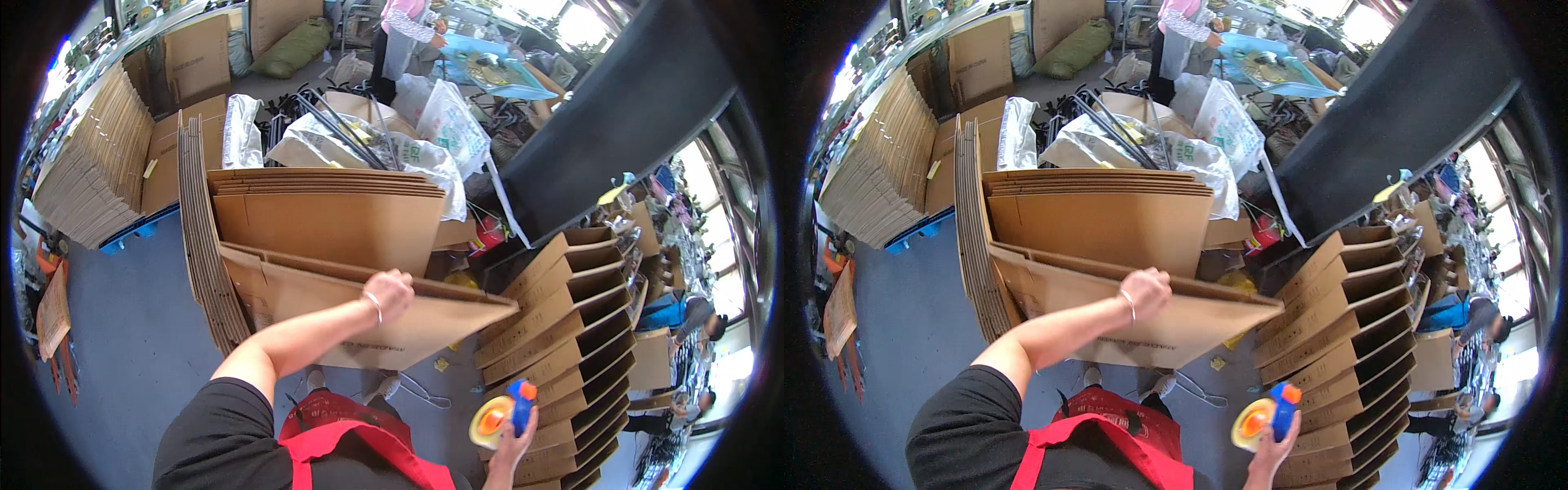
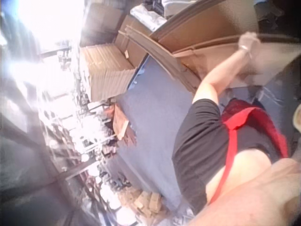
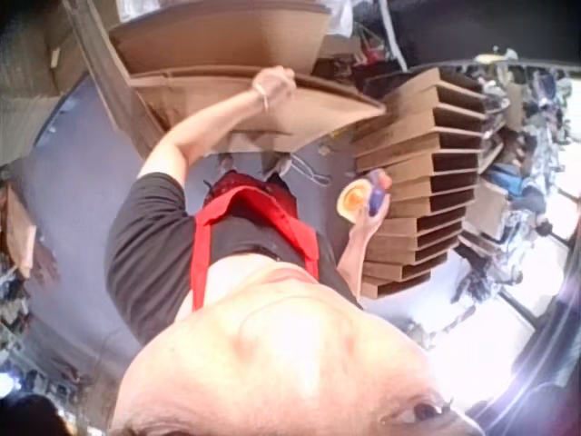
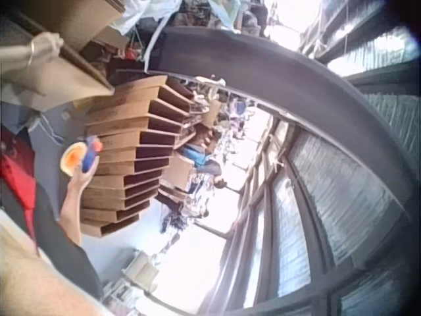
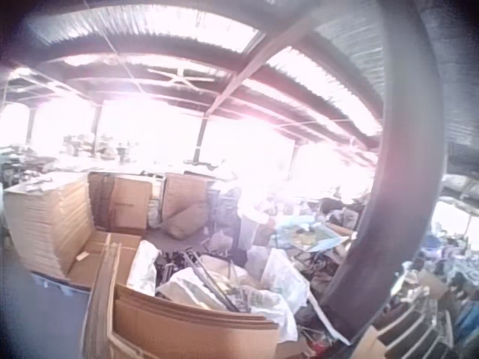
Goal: The person repeatedly picks up flat cardboard sheets, folds them into box shapes, and seals the seams with a handheld tape dispenser. Finished boxes are placed into a standing row of similar boxes. Other workers are visible in the background handling cardboard and sweeping.
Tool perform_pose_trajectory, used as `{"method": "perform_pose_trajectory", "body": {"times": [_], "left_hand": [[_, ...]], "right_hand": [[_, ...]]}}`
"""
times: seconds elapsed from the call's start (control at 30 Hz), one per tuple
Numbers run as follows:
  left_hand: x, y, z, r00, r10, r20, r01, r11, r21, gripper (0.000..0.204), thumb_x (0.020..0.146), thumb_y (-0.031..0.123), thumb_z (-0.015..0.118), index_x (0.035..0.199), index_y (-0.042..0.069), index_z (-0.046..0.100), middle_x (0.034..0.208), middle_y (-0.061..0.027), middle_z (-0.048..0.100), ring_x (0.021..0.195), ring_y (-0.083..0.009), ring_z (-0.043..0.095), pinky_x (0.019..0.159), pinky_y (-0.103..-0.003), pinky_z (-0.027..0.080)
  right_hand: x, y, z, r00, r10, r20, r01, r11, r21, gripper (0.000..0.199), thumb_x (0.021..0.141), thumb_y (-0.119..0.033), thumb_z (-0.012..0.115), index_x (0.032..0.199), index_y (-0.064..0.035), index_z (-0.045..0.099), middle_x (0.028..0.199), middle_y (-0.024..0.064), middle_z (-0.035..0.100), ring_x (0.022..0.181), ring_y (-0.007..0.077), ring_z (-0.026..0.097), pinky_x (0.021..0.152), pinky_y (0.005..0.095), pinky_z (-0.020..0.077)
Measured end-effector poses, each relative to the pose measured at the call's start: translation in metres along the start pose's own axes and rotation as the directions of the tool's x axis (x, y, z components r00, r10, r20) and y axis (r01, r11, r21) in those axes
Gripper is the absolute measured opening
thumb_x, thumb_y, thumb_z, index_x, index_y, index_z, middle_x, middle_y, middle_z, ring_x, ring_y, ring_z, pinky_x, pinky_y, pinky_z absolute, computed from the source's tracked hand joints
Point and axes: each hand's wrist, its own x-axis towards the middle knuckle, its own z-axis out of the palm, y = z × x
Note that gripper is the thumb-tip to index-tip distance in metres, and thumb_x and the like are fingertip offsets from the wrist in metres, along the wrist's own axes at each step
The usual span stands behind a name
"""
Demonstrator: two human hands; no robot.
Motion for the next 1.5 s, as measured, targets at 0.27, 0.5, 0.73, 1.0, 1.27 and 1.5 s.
{"method": "perform_pose_trajectory", "body": {"times": [0.27, 0.5, 0.73, 1.0, 1.27, 1.5], "left_hand": [[-0.145, 0.21, -0.02, 0.935, 0.34, -0.101, -0.354, 0.909, -0.219, 0.02, 0.084, 0.029, 0.072, 0.072, 0.015, 0.068, 0.089, -0.0029, 0.062, 0.093, -0.0219, 0.063, 0.078, -0.037, 0.055], [-0.226, 0.263, -0.041, 0.877, 0.437, -0.2, -0.477, 0.844, -0.245, 0.033, 0.093, 0.041, 0.072, 0.074, 0.017, 0.06, 0.08, -0.0027, 0.053, 0.074, -0.0216, 0.061, 0.059, -0.035, 0.055], [-0.366, 0.211, -0.092, 0.995, -0.097, 0.024, 0.093, 0.986, 0.137, 0.01, 0.07, 0.018, 0.064, 0.063, 0.019, 0.057, 0.069, -0.003, 0.059, 0.074, -0.024, 0.066, 0.071, -0.042, 0.053], [-0.524, 0.108, -0.057, 0.194, -0.812, -0.551, 0.972, 0.237, -0.007, 0.056, 0.075, 0.014, 0.076, 0.13, 0.013, 0.066, 0.125, -0.0138, 0.057, 0.126, -0.0354, 0.049, 0.115, -0.048, 0.032], [-0.583, 0.039, -0.016, -0.375, -0.908, 0.185, 0.177, -0.266, -0.947, 0.045, 0.091, 0.013, 0.056, 0.135, 0.02, 0.056, 0.122, -0.0043, 0.067, 0.103, -0.0213, 0.065, 0.07, -0.044, 0.054], [-0.583, 0.057, -0.026, -0.257, -0.956, 0.14, 0.167, -0.187, -0.968, 0.029, 0.096, -0.002, 0.047, 0.12, -0.002, 0.063, 0.109, -0.011, 0.071, 0.086, -0.021, 0.072, 0.067, -0.033, 0.062]], "right_hand": [[0.021, -0.096, -0.122, 0.769, -0.502, 0.395, 0.639, 0.589, -0.495, 0.031, 0.086, -0.01, 0.082, 0.117, -0.0118, 0.078, 0.114, 0.0162, 0.059, 0.109, 0.0346, 0.063, 0.093, 0.0427, 0.0534], [0.043, -0.001, -0.166, 0.39, 0.232, 0.891, 0.714, 0.535, -0.452, 0.064, 0.067, -0.065, 0.089, 0.117, -0.0262, 0.081, 0.12, 0.0227, 0.065, 0.114, 0.0407, 0.064, 0.102, 0.0453, 0.0512], [0.053, 0.051, -0.162, 0.073, 0.468, 0.881, 0.938, 0.268, -0.221, 0.085, 0.072, -0.087, 0.07, 0.129, -0.0247, 0.077, 0.121, 0.0239, 0.064, 0.119, 0.0407, 0.06, 0.104, 0.046, 0.0473], [0.068, 0.079, -0.147, -0.07, 0.67, 0.739, 0.698, 0.562, -0.443, 0.092, 0.074, -0.076, 0.079, 0.144, -0.0167, 0.066, 0.14, 0.0242, 0.058, 0.129, 0.0387, 0.056, 0.11, 0.0409, 0.0437], [0.048, 0.04, -0.135, -0.051, 0.435, 0.899, 0.825, 0.526, -0.208, 0.081, 0.075, -0.077, 0.078, 0.137, -0.0249, 0.073, 0.146, 0.0243, 0.047, 0.141, 0.0399, 0.042, 0.118, 0.0446, 0.0335], [0.038, 0.044, -0.125, 0.058, 0.455, 0.888, 0.834, 0.467, -0.294, 0.06, 0.079, -0.051, 0.082, 0.132, -0.0247, 0.076, 0.142, 0.0238, 0.051, 0.135, 0.0402, 0.047, 0.117, 0.046, 0.0369]]}}
